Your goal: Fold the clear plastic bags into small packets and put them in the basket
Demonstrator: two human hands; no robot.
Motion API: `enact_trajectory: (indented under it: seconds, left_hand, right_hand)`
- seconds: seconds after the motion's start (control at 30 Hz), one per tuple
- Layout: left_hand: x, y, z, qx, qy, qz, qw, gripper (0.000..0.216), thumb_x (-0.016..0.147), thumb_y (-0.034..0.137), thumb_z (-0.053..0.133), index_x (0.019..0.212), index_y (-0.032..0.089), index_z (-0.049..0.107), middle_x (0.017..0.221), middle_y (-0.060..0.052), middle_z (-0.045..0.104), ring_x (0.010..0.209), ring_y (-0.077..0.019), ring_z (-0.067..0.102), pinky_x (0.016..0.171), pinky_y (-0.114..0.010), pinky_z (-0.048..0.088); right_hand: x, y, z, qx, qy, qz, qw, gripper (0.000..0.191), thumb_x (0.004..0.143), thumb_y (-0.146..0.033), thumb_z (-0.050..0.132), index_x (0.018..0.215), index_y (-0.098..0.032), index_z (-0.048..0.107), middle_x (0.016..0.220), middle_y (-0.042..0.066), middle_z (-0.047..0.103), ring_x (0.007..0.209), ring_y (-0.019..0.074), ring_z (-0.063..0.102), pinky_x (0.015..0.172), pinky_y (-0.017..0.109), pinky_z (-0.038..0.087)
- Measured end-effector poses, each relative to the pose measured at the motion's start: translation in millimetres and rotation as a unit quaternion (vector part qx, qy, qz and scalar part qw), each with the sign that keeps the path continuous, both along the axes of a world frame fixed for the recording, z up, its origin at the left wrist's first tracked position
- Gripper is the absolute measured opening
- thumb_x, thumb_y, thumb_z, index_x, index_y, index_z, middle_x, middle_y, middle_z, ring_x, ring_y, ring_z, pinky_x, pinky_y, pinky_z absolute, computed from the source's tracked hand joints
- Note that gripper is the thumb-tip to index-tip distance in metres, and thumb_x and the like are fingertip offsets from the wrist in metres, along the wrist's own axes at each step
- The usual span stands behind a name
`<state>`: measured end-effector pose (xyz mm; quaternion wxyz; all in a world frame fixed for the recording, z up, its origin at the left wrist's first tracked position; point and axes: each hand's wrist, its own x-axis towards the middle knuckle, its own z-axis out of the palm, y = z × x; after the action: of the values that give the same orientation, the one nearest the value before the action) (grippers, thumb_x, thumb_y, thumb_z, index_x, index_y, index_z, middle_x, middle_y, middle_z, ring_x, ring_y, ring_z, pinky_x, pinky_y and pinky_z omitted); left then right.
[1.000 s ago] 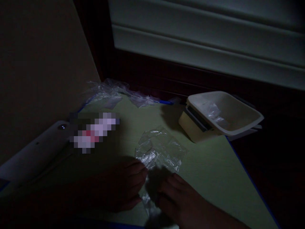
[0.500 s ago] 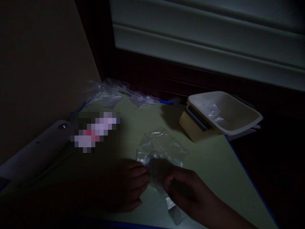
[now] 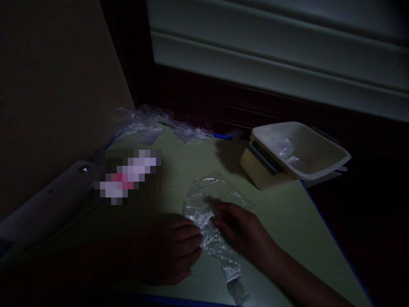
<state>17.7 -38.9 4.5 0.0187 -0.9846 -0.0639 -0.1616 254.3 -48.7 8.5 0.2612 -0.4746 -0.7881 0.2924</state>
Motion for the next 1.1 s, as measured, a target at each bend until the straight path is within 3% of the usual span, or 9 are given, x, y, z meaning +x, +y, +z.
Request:
enact_trajectory:
  seconds: [0.1, 0.23, 0.4, 0.57, 0.73, 0.87, 0.97, 1.1]
  left_hand:
    - [0.8, -0.9, 0.4, 0.000, -0.007, 0.009, 1.000, 0.024, 0.091, 0.029, 0.052, 0.105, 0.013, 0.064, 0.114, -0.007, 0.065, 0.106, -0.0221, 0.057, 0.095, -0.038, 0.044]
    - [1.5, 0.0, 0.0, -0.003, 0.007, 0.015, 1.000, 0.028, 0.092, 0.031, 0.051, 0.109, 0.012, 0.063, 0.121, -0.006, 0.063, 0.110, -0.0219, 0.054, 0.097, -0.038, 0.042]
    - [1.2, 2.9, -0.6, -0.023, 0.014, 0.012, 1.000, 0.028, 0.090, 0.034, 0.053, 0.100, 0.011, 0.065, 0.112, -0.008, 0.066, 0.102, -0.0220, 0.058, 0.094, -0.036, 0.043]
    - [0.9, 1.5, -0.7, -0.017, -0.008, 0.053, 0.998, 0.026, 0.087, 0.035, 0.056, 0.092, 0.011, 0.067, 0.111, -0.009, 0.066, 0.105, -0.0246, 0.056, 0.099, -0.039, 0.039]
    - [1.3, -0.4, 0.7, -0.007, -0.007, 0.053, 0.999, 0.027, 0.091, 0.031, 0.051, 0.102, 0.010, 0.065, 0.115, -0.008, 0.065, 0.109, -0.0239, 0.054, 0.100, -0.038, 0.037]
    - [2.1, 0.9, -1.3, -0.014, 0.001, 0.032, 0.999, 0.023, 0.089, 0.030, 0.055, 0.093, 0.011, 0.066, 0.107, -0.008, 0.067, 0.098, -0.0221, 0.058, 0.091, -0.035, 0.043]
    - [2.7, 2.0, -2.0, -0.021, 0.001, 0.035, 0.999, 0.023, 0.088, 0.030, 0.056, 0.093, 0.011, 0.066, 0.107, -0.008, 0.067, 0.099, -0.0226, 0.058, 0.092, -0.035, 0.043]
    - [3.0, 2.2, 0.2, -0.032, 0.008, 0.039, 0.999, 0.021, 0.088, 0.029, 0.056, 0.091, 0.011, 0.066, 0.106, -0.008, 0.067, 0.099, -0.0223, 0.058, 0.092, -0.035, 0.043]
  right_hand:
    - [-1.4, -1.2, -3.4, 0.066, -0.099, 0.002, 0.993, 0.018, 0.083, -0.012, 0.058, 0.101, -0.017, 0.058, 0.093, 0.009, 0.067, 0.082, 0.0210, 0.065, 0.073, 0.035, 0.055]
    - [-2.4, -1.6, -7.0, 0.146, -0.186, -0.009, 0.971, 0.005, 0.085, -0.016, 0.059, 0.088, -0.014, 0.061, 0.082, 0.009, 0.062, 0.071, 0.0211, 0.062, 0.062, 0.034, 0.054]
    - [-1.5, -3.0, -2.8, 0.202, -0.189, 0.025, 0.961, 0.018, 0.091, -0.013, 0.048, 0.083, -0.014, 0.065, 0.074, 0.008, 0.060, 0.066, 0.0185, 0.057, 0.057, 0.030, 0.050]
    - [-6.8, -5.8, -2.4, 0.185, -0.177, 0.065, 0.964, 0.014, 0.087, -0.009, 0.054, 0.092, -0.012, 0.067, 0.080, 0.009, 0.064, 0.070, 0.0193, 0.061, 0.063, 0.032, 0.053]
    - [-11.2, -7.5, -5.7, 0.157, -0.163, 0.049, 0.973, 0.020, 0.088, -0.007, 0.051, 0.099, -0.012, 0.066, 0.087, 0.011, 0.065, 0.075, 0.0195, 0.063, 0.067, 0.032, 0.055]
    - [-3.1, -12.3, 13.6, 0.080, -0.123, 0.093, 0.985, 0.019, 0.089, -0.007, 0.050, 0.099, -0.014, 0.065, 0.089, 0.009, 0.063, 0.079, 0.0182, 0.061, 0.072, 0.031, 0.054]
    - [5.8, -18.1, 31.6, -0.017, -0.093, 0.184, 0.978, 0.021, 0.085, -0.005, 0.054, 0.097, -0.019, 0.064, 0.099, 0.004, 0.063, 0.093, 0.0154, 0.059, 0.082, 0.026, 0.051]
    - [10.6, -23.3, 39.8, -0.037, -0.127, 0.218, 0.967, 0.031, 0.077, 0.001, 0.057, 0.098, -0.020, 0.065, 0.105, 0.004, 0.063, 0.102, 0.0178, 0.058, 0.089, 0.029, 0.049]
